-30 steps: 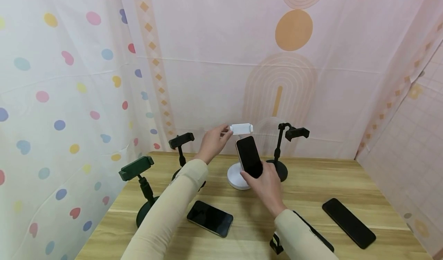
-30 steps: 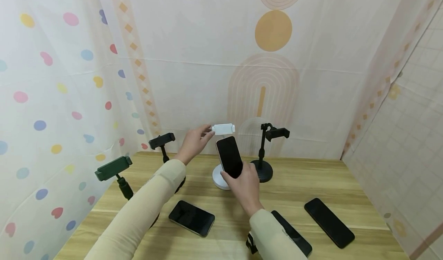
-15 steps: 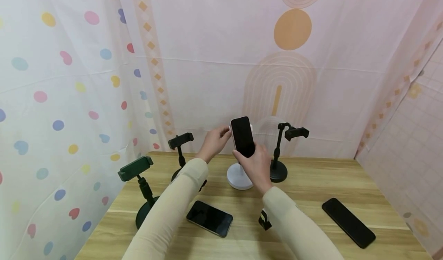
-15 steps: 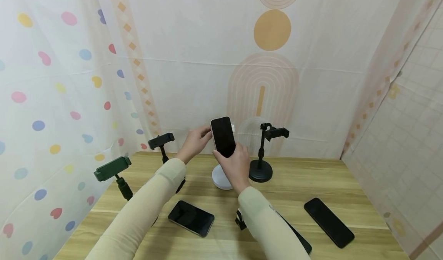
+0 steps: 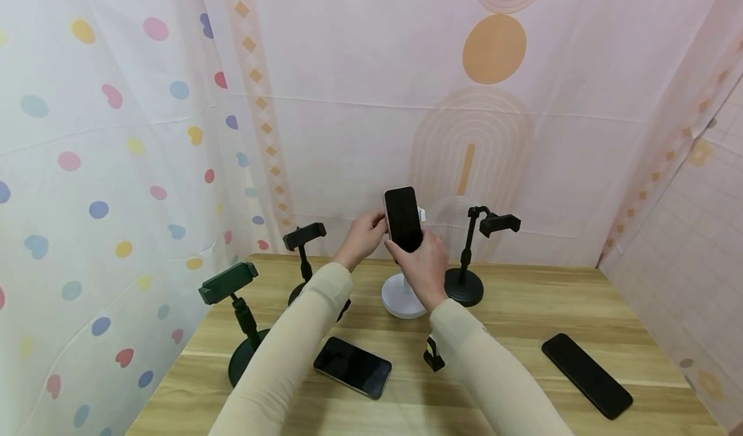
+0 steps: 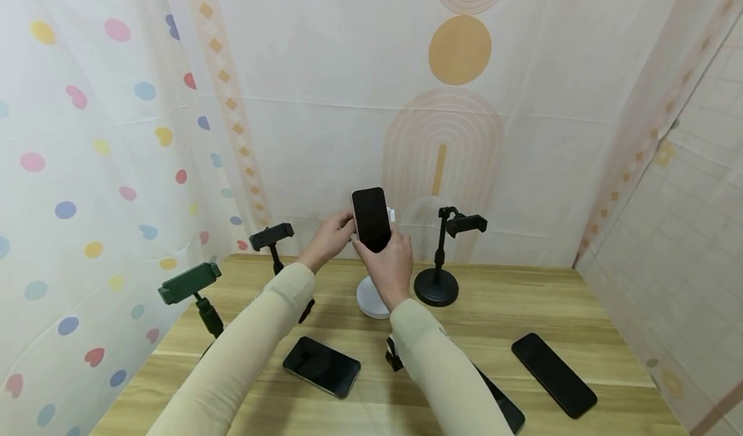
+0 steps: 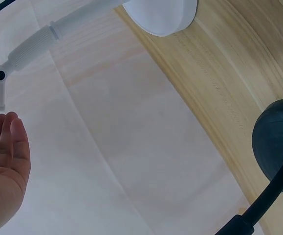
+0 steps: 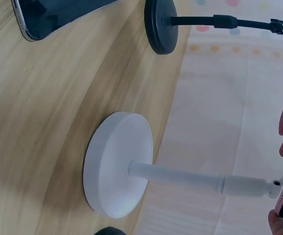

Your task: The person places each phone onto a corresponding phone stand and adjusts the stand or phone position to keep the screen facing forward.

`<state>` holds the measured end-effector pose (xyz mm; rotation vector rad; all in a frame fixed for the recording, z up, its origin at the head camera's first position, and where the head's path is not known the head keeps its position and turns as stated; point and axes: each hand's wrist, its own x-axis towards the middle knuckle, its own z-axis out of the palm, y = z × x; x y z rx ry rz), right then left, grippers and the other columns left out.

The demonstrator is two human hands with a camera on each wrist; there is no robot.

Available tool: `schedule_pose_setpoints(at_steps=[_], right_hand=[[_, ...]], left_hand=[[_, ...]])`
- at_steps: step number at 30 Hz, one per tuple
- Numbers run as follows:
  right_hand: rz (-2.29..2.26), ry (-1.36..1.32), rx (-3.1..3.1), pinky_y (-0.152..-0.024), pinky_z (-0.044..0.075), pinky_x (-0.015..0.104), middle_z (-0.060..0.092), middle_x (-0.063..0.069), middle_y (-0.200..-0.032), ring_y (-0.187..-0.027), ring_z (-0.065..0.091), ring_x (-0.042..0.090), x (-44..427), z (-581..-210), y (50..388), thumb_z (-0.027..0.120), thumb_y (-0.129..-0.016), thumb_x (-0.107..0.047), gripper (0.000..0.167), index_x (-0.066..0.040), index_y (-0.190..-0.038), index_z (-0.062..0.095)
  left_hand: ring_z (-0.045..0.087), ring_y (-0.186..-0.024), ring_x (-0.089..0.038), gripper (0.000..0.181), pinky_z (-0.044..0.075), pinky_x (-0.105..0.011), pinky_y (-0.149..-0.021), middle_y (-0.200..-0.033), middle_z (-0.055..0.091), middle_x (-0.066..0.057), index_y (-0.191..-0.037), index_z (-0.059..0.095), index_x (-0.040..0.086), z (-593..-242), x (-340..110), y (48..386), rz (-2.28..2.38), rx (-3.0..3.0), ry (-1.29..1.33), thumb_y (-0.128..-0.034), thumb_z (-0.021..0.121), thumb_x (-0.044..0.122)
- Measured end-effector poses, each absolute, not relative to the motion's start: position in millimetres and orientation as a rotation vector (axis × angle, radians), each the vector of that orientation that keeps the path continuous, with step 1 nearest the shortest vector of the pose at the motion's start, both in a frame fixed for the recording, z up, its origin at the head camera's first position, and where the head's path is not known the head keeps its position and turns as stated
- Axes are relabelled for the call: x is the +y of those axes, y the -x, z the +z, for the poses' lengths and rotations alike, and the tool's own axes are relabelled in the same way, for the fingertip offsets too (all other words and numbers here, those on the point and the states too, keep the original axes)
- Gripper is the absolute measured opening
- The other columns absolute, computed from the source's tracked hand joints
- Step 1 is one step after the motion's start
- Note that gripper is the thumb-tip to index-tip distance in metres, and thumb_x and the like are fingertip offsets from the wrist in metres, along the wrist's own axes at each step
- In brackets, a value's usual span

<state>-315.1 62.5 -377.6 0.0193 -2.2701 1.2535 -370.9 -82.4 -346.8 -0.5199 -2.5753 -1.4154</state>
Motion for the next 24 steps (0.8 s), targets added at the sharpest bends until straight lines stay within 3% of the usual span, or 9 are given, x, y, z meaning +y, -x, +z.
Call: schedule_pose_setpoints(at_steps=[9, 15, 24], right_hand=[[1.256, 0.041, -2.239, -0.078, 0.047, 0.044, 0.06, 0.014, -0.107, -0.097, 0.055, 0.028, 57.0, -382.4, 321.4, 0.08, -0.078, -0.054, 0.074, 0.0, -0.124, 0.061], [1.246, 0.053, -2.222, -0.079, 0.047, 0.044, 0.059, 0.015, -0.109, -0.097, 0.055, 0.029, 55.7, -384.2, 322.6, 0.08, -0.078, -0.052, 0.075, 0.001, -0.126, 0.06], [1.241, 0.05, -2.231, -0.079, 0.047, 0.044, 0.059, 0.015, -0.107, -0.096, 0.055, 0.028, 53.7, -381.7, 321.3, 0.081, -0.077, -0.054, 0.077, 0.002, -0.127, 0.06]], left_hand=[[0.061, -0.104, -0.025, 0.032, 0.05, -0.039, -0.088, -0.113, 0.067, -0.013, -0.122, 0.061, 0.004, -347.2, -82.6, 368.8, -1.513, -2.582, 0.574, -0.1078, 0.043, 0.026], [0.061, -0.112, -0.027, 0.032, 0.051, -0.04, -0.093, -0.118, 0.065, -0.016, -0.127, 0.057, 0.001, -348.1, -82.6, 368.0, -1.566, -2.574, 0.606, -0.1085, 0.04, 0.021], [0.061, -0.11, -0.026, 0.031, 0.05, -0.039, -0.093, -0.116, 0.066, -0.016, -0.127, 0.057, 0.001, -348.8, -84.0, 365.6, -1.582, -2.558, 0.558, -0.1084, 0.042, 0.021]])
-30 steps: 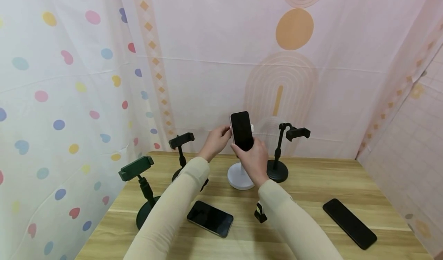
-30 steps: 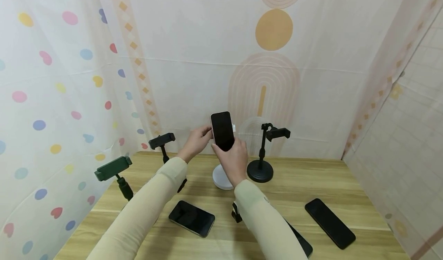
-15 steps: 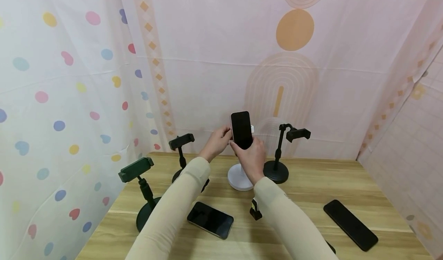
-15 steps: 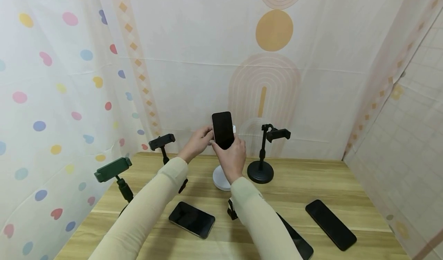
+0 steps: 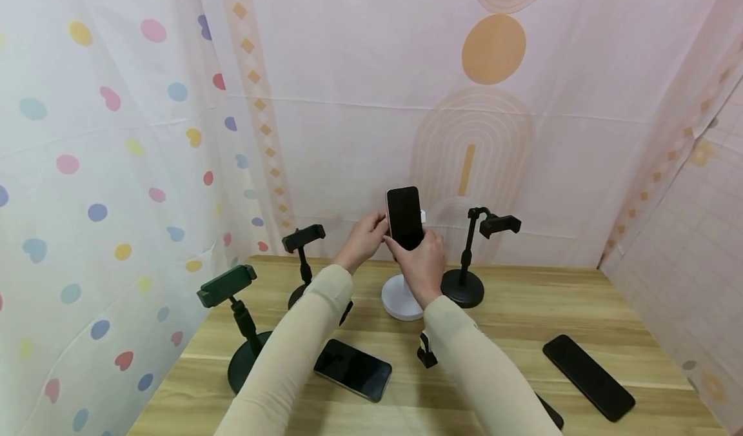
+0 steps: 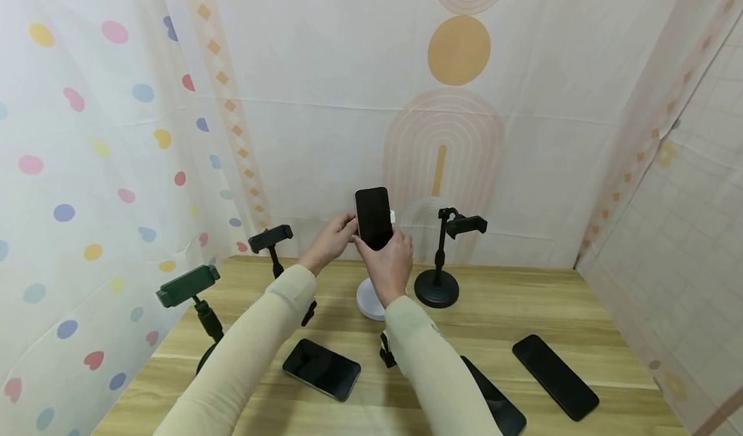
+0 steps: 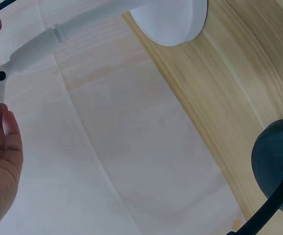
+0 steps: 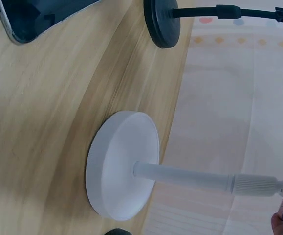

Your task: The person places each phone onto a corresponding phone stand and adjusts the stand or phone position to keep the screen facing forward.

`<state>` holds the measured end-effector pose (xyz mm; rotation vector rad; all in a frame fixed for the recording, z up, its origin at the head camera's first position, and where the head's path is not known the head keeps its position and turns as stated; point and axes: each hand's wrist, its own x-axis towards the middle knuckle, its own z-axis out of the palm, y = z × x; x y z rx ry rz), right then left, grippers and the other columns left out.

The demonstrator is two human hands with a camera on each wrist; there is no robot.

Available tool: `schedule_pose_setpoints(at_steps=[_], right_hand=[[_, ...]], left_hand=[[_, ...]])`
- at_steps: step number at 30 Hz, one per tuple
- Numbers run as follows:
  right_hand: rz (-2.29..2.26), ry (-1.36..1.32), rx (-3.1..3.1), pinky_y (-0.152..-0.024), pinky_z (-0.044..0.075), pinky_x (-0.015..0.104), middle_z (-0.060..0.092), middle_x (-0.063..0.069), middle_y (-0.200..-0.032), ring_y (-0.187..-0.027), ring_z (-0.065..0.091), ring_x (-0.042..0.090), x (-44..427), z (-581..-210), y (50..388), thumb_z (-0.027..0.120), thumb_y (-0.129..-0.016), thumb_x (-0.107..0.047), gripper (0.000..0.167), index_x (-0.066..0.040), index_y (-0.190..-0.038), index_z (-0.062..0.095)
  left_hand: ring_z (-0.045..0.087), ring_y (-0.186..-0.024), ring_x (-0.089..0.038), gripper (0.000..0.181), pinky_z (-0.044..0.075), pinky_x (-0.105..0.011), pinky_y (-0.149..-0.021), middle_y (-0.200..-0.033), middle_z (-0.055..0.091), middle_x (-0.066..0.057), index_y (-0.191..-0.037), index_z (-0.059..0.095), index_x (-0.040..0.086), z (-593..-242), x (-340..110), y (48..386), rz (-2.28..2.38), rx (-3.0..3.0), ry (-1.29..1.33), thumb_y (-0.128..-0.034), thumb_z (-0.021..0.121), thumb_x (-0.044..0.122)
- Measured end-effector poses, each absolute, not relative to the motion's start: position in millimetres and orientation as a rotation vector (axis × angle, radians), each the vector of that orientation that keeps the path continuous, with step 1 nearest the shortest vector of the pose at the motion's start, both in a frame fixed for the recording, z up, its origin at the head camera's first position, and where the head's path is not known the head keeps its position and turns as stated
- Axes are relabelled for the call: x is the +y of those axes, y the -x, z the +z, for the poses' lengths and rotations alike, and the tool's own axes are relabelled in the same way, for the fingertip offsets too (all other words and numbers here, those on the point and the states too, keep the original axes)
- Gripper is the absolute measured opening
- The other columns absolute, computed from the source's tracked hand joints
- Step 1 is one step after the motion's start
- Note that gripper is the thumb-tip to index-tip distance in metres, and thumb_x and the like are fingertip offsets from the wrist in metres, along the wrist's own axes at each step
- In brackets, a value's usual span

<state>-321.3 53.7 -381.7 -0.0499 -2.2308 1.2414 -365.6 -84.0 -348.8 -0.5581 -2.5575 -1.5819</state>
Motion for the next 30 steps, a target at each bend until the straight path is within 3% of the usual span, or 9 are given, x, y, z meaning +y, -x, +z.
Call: schedule_pose_setpoints(at_steps=[9, 17, 30], right_hand=[[1.225, 0.078, -2.283, -0.08, 0.049, 0.045, 0.057, 0.016, -0.111, -0.096, 0.056, 0.03, 53.9, -375.6, 321.4, 0.079, -0.078, -0.054, 0.077, 0.002, -0.127, 0.058], [1.242, 0.06, -2.29, -0.08, 0.049, 0.045, 0.056, 0.017, -0.112, -0.096, 0.055, 0.03, 55.7, -376.1, 323.0, 0.078, -0.079, -0.053, 0.079, 0.004, -0.129, 0.056], [1.25, 0.059, -2.272, -0.083, 0.048, 0.046, 0.057, 0.018, -0.113, -0.099, 0.055, 0.031, 54.1, -380.2, 325.9, 0.079, -0.078, -0.054, 0.082, 0.005, -0.13, 0.055]], left_hand=[[0.062, -0.112, -0.026, 0.04, 0.05, -0.04, -0.095, -0.127, 0.062, -0.012, -0.143, 0.051, 0.006, -349.1, -87.4, 366.9, -1.302, -2.539, 0.634, -0.104, 0.051, 0.018], [0.066, -0.107, -0.023, 0.034, 0.053, -0.035, -0.088, -0.127, 0.064, -0.009, -0.128, 0.064, 0.007, -353.0, -86.5, 368.5, -1.047, -2.38, 0.707, -0.0947, 0.068, 0.01], [0.072, -0.091, -0.024, 0.034, 0.057, -0.036, -0.077, -0.109, 0.072, -0.013, -0.121, 0.07, 0.005, -366.7, -88.6, 372.4, -0.768, -2.164, 0.744, -0.0878, 0.076, 0.006]])
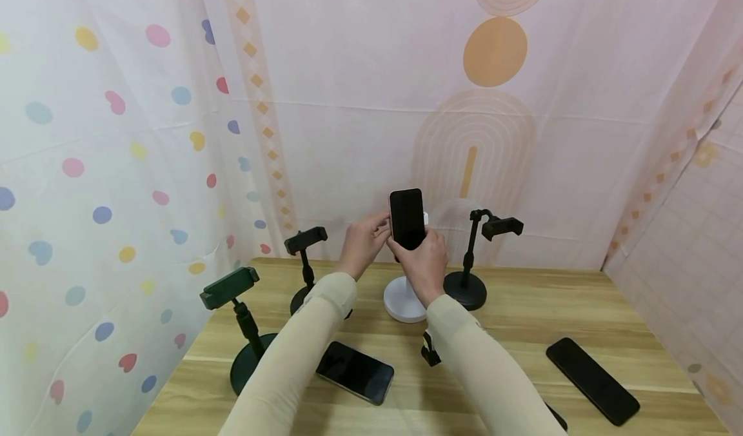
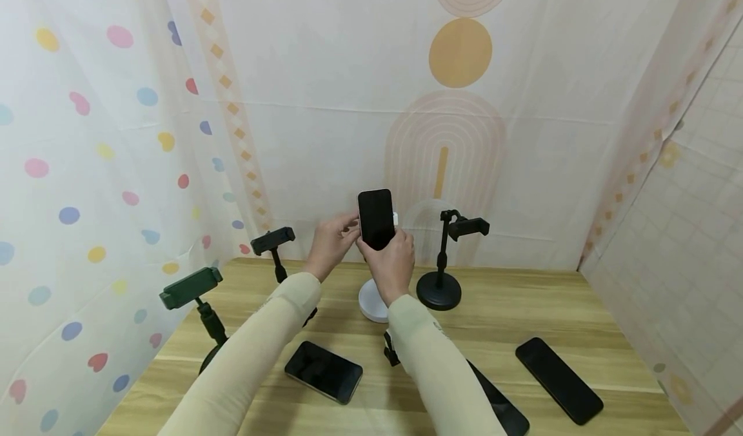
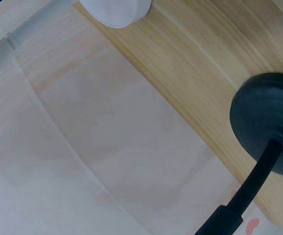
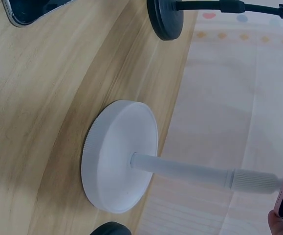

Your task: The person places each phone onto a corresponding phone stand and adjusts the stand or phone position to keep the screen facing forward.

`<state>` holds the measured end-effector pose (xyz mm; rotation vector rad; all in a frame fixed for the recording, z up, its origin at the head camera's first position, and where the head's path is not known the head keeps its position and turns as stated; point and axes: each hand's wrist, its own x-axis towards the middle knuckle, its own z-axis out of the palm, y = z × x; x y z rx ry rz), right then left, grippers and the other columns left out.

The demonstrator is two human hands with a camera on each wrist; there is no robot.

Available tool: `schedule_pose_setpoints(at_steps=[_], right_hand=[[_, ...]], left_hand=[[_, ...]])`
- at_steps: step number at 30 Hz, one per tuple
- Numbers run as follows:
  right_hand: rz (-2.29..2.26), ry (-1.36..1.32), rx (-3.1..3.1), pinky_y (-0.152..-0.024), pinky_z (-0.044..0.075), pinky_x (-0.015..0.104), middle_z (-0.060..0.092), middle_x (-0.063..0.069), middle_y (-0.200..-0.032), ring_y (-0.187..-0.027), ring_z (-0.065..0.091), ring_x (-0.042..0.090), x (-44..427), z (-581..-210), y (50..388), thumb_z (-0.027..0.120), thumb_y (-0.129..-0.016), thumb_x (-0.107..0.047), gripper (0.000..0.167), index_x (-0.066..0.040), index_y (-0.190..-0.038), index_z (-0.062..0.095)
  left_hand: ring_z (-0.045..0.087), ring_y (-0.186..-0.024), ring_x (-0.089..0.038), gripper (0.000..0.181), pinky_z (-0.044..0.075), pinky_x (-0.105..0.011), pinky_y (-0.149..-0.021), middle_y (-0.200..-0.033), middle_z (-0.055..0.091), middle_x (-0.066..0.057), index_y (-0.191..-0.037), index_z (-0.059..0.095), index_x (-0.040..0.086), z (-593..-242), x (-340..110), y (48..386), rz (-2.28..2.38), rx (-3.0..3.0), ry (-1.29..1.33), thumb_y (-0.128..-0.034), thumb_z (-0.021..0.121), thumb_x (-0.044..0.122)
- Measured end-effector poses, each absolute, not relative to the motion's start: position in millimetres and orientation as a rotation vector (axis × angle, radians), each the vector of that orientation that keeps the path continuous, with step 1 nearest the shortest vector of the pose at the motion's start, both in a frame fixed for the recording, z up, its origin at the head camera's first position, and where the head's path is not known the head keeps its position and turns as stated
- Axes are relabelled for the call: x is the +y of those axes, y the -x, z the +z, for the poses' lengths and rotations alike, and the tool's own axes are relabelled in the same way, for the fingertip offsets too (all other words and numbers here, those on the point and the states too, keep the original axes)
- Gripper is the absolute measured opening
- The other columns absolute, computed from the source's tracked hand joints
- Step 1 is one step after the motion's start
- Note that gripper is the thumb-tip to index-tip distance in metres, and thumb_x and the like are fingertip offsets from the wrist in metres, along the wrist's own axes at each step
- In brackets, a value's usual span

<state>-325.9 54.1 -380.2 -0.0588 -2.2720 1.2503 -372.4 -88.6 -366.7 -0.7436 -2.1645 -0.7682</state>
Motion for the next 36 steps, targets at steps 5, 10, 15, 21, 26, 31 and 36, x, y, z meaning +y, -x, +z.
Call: schedule_pose_setpoints(at_steps=[5, 10, 15, 21, 26, 31, 36], right_hand=[[1.239, 0.082, -2.26, -0.082, 0.049, 0.046, 0.058, 0.017, -0.113, -0.097, 0.057, 0.031, 52.7, -380.8, 325.9, 0.08, -0.076, -0.056, 0.083, 0.004, -0.128, 0.056], [1.247, 0.098, -2.238, -0.081, 0.05, 0.046, 0.058, 0.016, -0.113, -0.096, 0.058, 0.031, 51.3, -381.2, 325.9, 0.08, -0.076, -0.056, 0.081, 0.002, -0.127, 0.056], [1.237, 0.126, -2.224, -0.081, 0.05, 0.046, 0.058, 0.016, -0.113, -0.096, 0.059, 0.031, 51.8, -382.7, 326.9, 0.081, -0.075, -0.054, 0.08, 0.001, -0.127, 0.056], [1.218, 0.136, -2.21, -0.081, 0.05, 0.047, 0.059, 0.017, -0.112, -0.096, 0.058, 0.032, 52.8, -384.5, 327.6, 0.082, -0.075, -0.051, 0.079, 0.002, -0.127, 0.056], [1.197, 0.163, -2.198, -0.078, 0.05, 0.047, 0.058, 0.017, -0.11, -0.095, 0.057, 0.032, 52.5, -385.1, 329.0, 0.083, -0.075, -0.051, 0.079, 0.002, -0.127, 0.056], [1.189, 0.165, -2.219, -0.08, 0.049, 0.048, 0.056, 0.019, -0.11, -0.096, 0.055, 0.033, 51.4, -386.1, 328.6, 0.082, -0.076, -0.052, 0.081, 0.004, -0.127, 0.054], [1.193, 0.172, -2.242, -0.084, 0.048, 0.048, 0.054, 0.02, -0.113, -0.099, 0.054, 0.034, 53.7, -386.0, 327.9, 0.08, -0.077, -0.055, 0.085, 0.005, -0.13, 0.052]], left_hand=[[0.071, -0.091, -0.025, 0.033, 0.057, -0.036, -0.077, -0.106, 0.073, -0.013, -0.119, 0.07, 0.004, -368.9, -91.7, 373.5, -0.606, -2.11, 0.786, -0.0869, 0.076, 0.008], [0.071, -0.093, -0.026, 0.033, 0.057, -0.035, -0.078, -0.108, 0.073, -0.014, -0.119, 0.069, 0.003, -370.3, -94.6, 375.0, -0.51, -2.077, 0.82, -0.0872, 0.076, 0.009], [0.07, -0.095, -0.025, 0.034, 0.056, -0.034, -0.08, -0.11, 0.072, -0.013, -0.121, 0.067, 0.003, -370.7, -96.4, 375.7, -0.467, -2.06, 0.858, -0.0889, 0.075, 0.01], [0.071, -0.09, -0.025, 0.033, 0.056, -0.034, -0.078, -0.107, 0.073, -0.012, -0.121, 0.066, 0.003, -370.9, -96.4, 373.8, -0.434, -2.036, 0.879, -0.0901, 0.073, 0.01], [0.071, -0.086, -0.023, 0.031, 0.057, -0.032, -0.075, -0.104, 0.073, -0.011, -0.118, 0.065, 0.002, -370.7, -94.2, 372.2, -0.367, -2.017, 0.876, -0.09, 0.074, 0.011], [0.071, -0.09, -0.023, 0.031, 0.056, -0.031, -0.079, -0.108, 0.072, -0.012, -0.119, 0.065, 0.001, -371.0, -92.7, 370.5, -0.335, -2.044, 0.868, -0.0901, 0.074, 0.009], [0.071, -0.088, -0.023, 0.036, 0.056, -0.031, -0.079, -0.115, 0.07, -0.014, -0.127, 0.063, -0.001, -368.5, -89.9, 366.1, -0.423, -2.129, 0.874, -0.0923, 0.07, 0.004]])
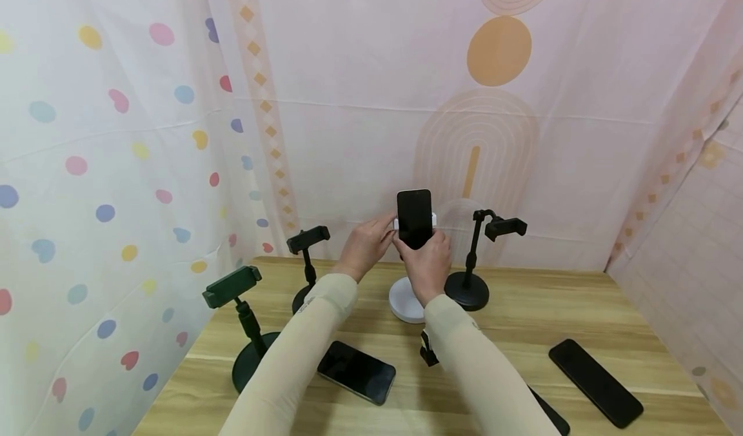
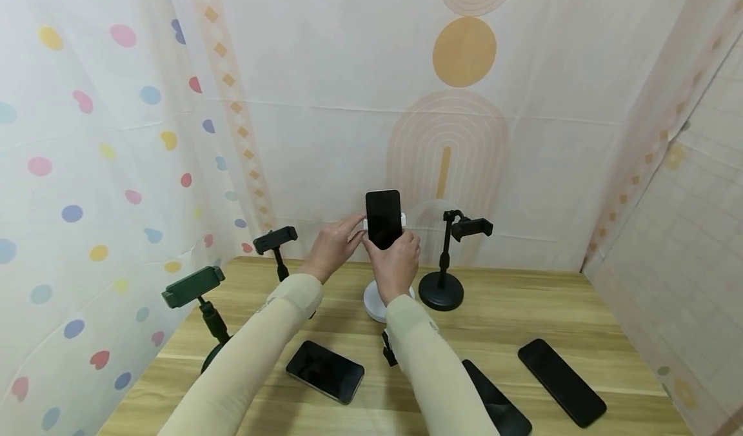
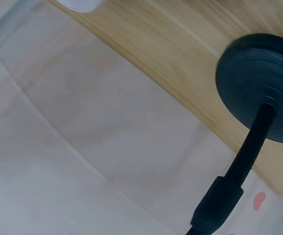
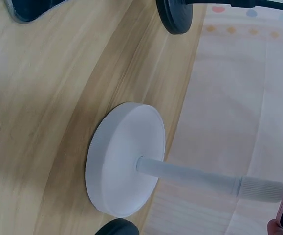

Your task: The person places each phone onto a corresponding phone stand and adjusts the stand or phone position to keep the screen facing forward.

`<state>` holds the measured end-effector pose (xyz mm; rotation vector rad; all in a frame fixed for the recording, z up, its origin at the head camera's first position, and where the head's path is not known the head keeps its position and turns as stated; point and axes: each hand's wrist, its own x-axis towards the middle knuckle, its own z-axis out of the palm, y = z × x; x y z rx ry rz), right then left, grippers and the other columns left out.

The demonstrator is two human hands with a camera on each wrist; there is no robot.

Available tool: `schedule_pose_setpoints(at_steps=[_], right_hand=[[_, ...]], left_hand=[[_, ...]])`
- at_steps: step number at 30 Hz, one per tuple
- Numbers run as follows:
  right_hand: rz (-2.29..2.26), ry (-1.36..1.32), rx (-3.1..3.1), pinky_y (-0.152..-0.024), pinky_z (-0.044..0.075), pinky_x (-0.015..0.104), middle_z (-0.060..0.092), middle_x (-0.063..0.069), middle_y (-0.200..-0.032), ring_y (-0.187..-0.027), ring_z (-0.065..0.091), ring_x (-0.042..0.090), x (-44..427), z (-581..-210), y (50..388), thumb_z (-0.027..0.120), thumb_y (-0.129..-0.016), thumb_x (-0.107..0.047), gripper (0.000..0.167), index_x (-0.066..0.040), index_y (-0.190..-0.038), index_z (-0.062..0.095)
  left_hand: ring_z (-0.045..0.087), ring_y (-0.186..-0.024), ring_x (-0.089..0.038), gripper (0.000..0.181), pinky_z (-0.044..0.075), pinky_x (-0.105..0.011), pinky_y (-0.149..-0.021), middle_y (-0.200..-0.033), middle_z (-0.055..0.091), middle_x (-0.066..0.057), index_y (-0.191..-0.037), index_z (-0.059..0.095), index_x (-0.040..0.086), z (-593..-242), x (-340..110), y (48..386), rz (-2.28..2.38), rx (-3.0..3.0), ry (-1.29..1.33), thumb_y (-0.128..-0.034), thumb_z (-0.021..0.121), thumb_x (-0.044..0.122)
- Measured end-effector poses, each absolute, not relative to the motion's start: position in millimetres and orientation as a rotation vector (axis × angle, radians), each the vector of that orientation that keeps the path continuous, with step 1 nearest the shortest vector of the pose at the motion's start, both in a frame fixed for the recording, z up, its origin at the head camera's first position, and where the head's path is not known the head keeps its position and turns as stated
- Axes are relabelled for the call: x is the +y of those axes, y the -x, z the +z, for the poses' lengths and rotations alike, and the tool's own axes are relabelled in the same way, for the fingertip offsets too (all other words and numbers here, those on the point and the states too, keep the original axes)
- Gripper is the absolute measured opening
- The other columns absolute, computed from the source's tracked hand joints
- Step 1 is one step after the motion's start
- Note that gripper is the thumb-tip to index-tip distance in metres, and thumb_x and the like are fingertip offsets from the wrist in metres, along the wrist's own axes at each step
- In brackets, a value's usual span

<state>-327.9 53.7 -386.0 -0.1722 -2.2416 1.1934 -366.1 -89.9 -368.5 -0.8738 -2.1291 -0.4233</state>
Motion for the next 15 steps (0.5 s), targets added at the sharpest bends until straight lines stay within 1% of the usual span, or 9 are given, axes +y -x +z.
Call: schedule_pose_setpoints(at_steps=[1, 4, 7, 8, 11, 15], right_hand=[[1.196, 0.17, -2.242, -0.084, 0.048, 0.048, 0.054, 0.02, -0.114, -0.099, 0.054, 0.034, 54.3, -385.6, 327.7, 0.08, -0.077, -0.056, 0.086, 0.005, -0.131, 0.051], [1.205, 0.158, -2.247, -0.086, 0.048, 0.048, 0.053, 0.02, -0.115, -0.101, 0.054, 0.034, 55.7, -383.8, 327.3, 0.079, -0.078, -0.055, 0.086, 0.005, -0.132, 0.05], [1.219, 0.144, -2.26, -0.088, 0.048, 0.047, 0.052, 0.02, -0.118, -0.103, 0.053, 0.034, 57.0, -382.5, 327.3, 0.079, -0.079, -0.055, 0.086, 0.005, -0.133, 0.049], [1.23, 0.139, -2.266, -0.089, 0.048, 0.047, 0.052, 0.02, -0.118, -0.104, 0.053, 0.033, 57.8, -382.2, 327.1, 0.078, -0.08, -0.055, 0.085, 0.004, -0.133, 0.049], [1.269, 0.125, -2.298, -0.091, 0.047, 0.047, 0.052, 0.02, -0.122, -0.107, 0.054, 0.033, 62.2, -380.1, 326.7, 0.075, -0.083, -0.055, 0.082, 0.004, -0.134, 0.048], [1.332, 0.1, -2.324, -0.096, 0.045, 0.049, 0.053, 0.019, -0.128, -0.115, 0.054, 0.035, 73.7, -371.3, 328.9, 0.064, -0.093, -0.052, 0.073, 0.004, -0.138, 0.047]], left_hand=[[0.07, -0.081, -0.022, 0.037, 0.056, -0.03, -0.075, -0.116, 0.07, -0.015, -0.129, 0.062, -0.002, -367.6, -89.1, 365.4, -0.472, -2.15, 0.872, -0.0929, 0.068, 0.004], [0.07, -0.086, -0.023, 0.04, 0.056, -0.034, -0.077, -0.121, 0.068, -0.017, -0.134, 0.058, -0.002, -363.8, -84.7, 363.8, -0.69, -2.235, 0.82, -0.0959, 0.062, 0.007], [0.07, -0.095, -0.025, 0.047, 0.056, -0.037, -0.083, -0.121, 0.068, -0.016, -0.14, 0.053, -0.002, -358.6, -78.7, 363.3, -0.964, -2.33, 0.706, -0.0996, 0.062, 0.02], [0.068, -0.103, -0.026, 0.049, 0.054, -0.038, -0.087, -0.12, 0.068, -0.016, -0.14, 0.052, -0.002, -356.8, -76.7, 363.1, -1.037, -2.362, 0.662, -0.0998, 0.062, 0.024], [0.068, -0.099, -0.025, 0.05, 0.054, -0.038, -0.087, -0.11, 0.07, -0.014, -0.138, 0.055, -0.002, -353.1, -73.3, 363.5, -1.189, -2.428, 0.571, -0.0992, 0.063, 0.03], [0.063, -0.095, -0.023, 0.043, 0.052, -0.038, -0.083, -0.1, 0.069, -0.01, -0.132, 0.061, 0.001, -351.8, -73.4, 366.3, -1.284, -2.469, 0.533, -0.0997, 0.062, 0.028]])
